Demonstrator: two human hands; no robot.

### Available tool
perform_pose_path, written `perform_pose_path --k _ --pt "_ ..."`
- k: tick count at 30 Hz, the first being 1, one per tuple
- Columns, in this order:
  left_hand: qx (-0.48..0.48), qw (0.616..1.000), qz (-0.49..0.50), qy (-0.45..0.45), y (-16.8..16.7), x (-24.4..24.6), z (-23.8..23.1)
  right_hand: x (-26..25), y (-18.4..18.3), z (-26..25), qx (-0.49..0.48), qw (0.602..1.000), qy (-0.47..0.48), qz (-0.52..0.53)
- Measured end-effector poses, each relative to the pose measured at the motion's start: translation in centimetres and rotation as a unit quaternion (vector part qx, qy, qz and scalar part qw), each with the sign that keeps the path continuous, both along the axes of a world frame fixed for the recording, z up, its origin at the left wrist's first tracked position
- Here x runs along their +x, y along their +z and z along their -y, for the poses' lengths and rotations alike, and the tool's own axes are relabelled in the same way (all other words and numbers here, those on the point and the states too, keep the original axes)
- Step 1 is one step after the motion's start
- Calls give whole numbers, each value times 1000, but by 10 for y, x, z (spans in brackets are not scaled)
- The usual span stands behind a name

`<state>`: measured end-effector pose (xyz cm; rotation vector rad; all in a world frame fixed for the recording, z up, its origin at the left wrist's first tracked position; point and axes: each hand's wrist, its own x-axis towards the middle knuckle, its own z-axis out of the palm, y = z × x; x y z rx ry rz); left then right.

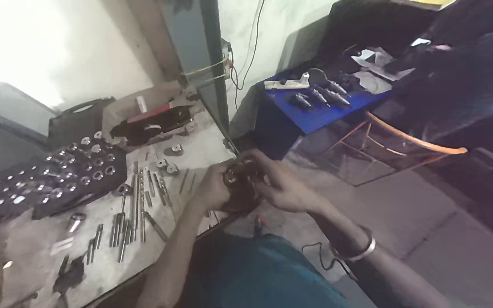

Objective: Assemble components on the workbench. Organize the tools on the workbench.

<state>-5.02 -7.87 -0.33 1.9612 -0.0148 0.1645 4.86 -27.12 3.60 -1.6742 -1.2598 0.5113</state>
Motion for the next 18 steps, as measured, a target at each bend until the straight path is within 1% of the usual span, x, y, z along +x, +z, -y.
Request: perform_pose_path --k 2,3,5,6,8,11,13,15,17,18 --pt "35 994 24 99 -1 -5 14 -1 -2 2 4 1000 0 -3" --pt "42 989 48 135 -4 -6 21 -2 -4 3 11 1000 -5 -9" --pt "14 982 78 173 -10 -5 33 -4 -8 5 27 999 -13 -16" --pt "-3 980 89 176 -12 -3 36 -4 -9 5 33 999 -14 -16" --pt "-37 983 100 147 -12 -2 32 -4 -9 3 32 999 -16 -14" --pt "-41 991 106 71 -10 -2 18 -5 -8 -2 11 999 -35 16" --pt "-45 990 113 68 -10 -1 18 -5 -5 -4 4 998 -46 40" --pt "-26 985 100 137 -12 -5 27 -6 -1 -4 0 997 -46 61" --pt "27 970 77 229 -13 -10 40 -7 0 -5 12 995 -47 84" --pt "58 962 77 256 -14 -12 44 -8 1 -4 13 995 -48 91"
